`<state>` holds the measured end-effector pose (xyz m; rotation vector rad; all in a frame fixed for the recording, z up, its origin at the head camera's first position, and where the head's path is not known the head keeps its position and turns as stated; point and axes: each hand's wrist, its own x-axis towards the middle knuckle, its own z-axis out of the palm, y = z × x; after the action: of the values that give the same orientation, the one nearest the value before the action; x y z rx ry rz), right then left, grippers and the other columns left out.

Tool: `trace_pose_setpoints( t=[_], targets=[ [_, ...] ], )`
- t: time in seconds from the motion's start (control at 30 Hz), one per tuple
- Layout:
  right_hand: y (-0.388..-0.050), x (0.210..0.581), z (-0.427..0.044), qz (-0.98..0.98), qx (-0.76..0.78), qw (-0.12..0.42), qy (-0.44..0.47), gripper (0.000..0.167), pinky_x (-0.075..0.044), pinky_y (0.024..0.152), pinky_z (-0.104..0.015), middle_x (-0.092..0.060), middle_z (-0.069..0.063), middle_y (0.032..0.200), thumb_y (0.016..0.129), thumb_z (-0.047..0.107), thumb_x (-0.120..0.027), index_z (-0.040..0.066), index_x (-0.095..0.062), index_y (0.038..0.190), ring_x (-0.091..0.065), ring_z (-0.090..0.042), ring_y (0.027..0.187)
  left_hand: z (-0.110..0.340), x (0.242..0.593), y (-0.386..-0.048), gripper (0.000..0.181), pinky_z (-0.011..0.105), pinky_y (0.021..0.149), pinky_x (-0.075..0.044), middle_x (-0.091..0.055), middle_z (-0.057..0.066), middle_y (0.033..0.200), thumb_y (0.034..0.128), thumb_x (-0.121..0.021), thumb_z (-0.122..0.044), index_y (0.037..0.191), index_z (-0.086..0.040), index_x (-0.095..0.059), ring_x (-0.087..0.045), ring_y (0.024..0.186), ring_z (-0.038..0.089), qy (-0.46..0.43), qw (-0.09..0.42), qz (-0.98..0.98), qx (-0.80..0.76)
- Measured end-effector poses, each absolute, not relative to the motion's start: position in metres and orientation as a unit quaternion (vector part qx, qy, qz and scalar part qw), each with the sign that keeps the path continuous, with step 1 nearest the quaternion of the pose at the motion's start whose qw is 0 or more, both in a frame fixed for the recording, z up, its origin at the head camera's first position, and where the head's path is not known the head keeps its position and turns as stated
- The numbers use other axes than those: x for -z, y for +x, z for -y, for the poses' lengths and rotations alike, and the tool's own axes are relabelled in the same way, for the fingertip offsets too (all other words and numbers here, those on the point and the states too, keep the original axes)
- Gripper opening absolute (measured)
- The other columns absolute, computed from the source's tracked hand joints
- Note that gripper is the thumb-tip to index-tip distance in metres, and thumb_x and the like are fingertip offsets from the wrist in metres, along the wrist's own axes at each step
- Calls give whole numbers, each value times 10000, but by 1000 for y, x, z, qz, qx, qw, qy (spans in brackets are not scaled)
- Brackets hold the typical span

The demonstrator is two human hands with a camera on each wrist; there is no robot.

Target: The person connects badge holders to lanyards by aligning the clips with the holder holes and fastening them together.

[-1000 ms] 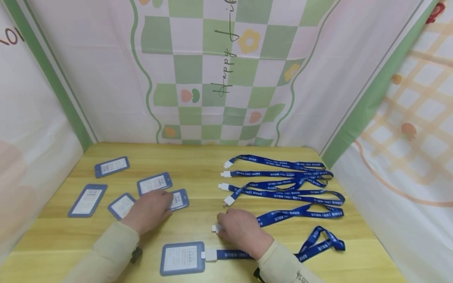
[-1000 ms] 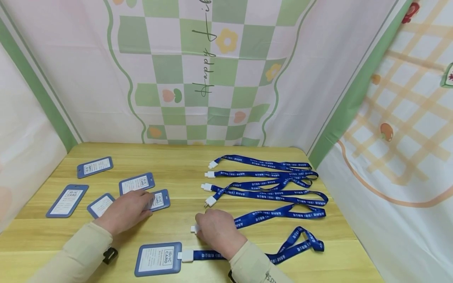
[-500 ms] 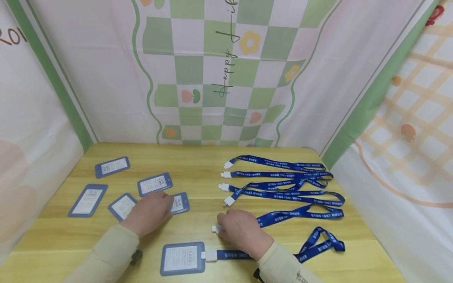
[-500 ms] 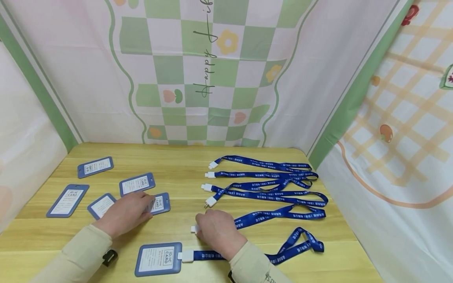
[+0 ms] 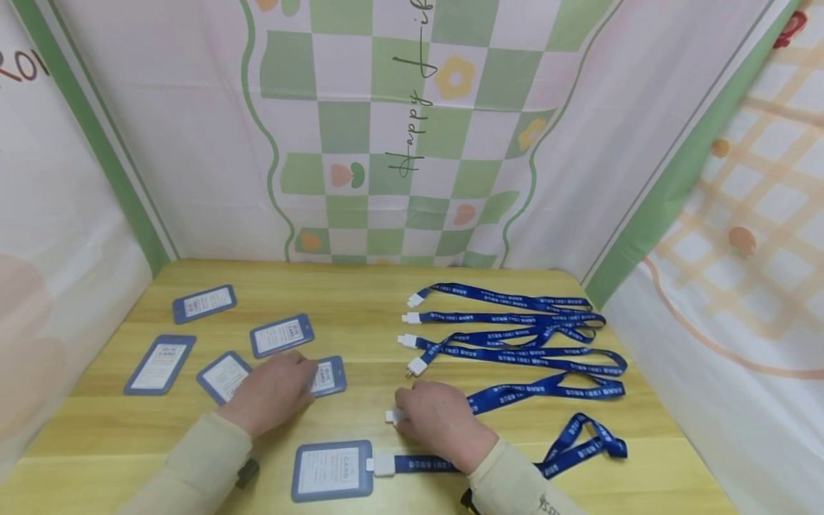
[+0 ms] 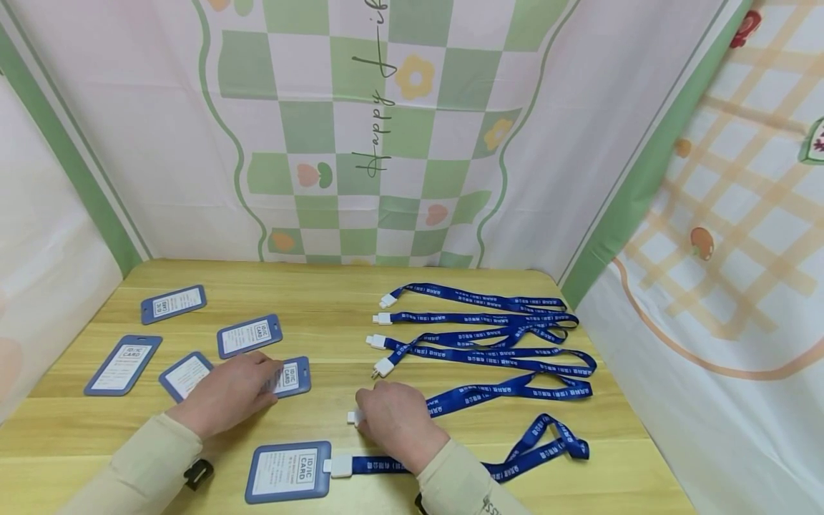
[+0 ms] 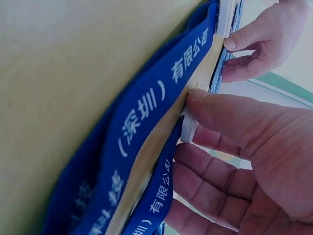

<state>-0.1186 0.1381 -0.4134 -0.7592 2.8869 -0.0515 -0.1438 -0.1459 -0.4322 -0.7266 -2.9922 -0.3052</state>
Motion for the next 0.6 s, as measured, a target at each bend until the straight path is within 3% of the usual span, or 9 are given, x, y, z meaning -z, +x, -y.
trace_pose_setpoints(
  t=[0.6],
  targets=[
    [-117, 413, -139, -962, 19, 61, -264, 126, -402, 485, -223, -545, 82, 682, 886, 272, -800, 187, -708, 886, -463, -75, 583, 142, 430, -132, 439, 338, 736, -596, -682, 47, 958, 863, -839, -255, 1229, -54, -702, -626, 810, 149, -220, -6, 969, 113]
  ],
)
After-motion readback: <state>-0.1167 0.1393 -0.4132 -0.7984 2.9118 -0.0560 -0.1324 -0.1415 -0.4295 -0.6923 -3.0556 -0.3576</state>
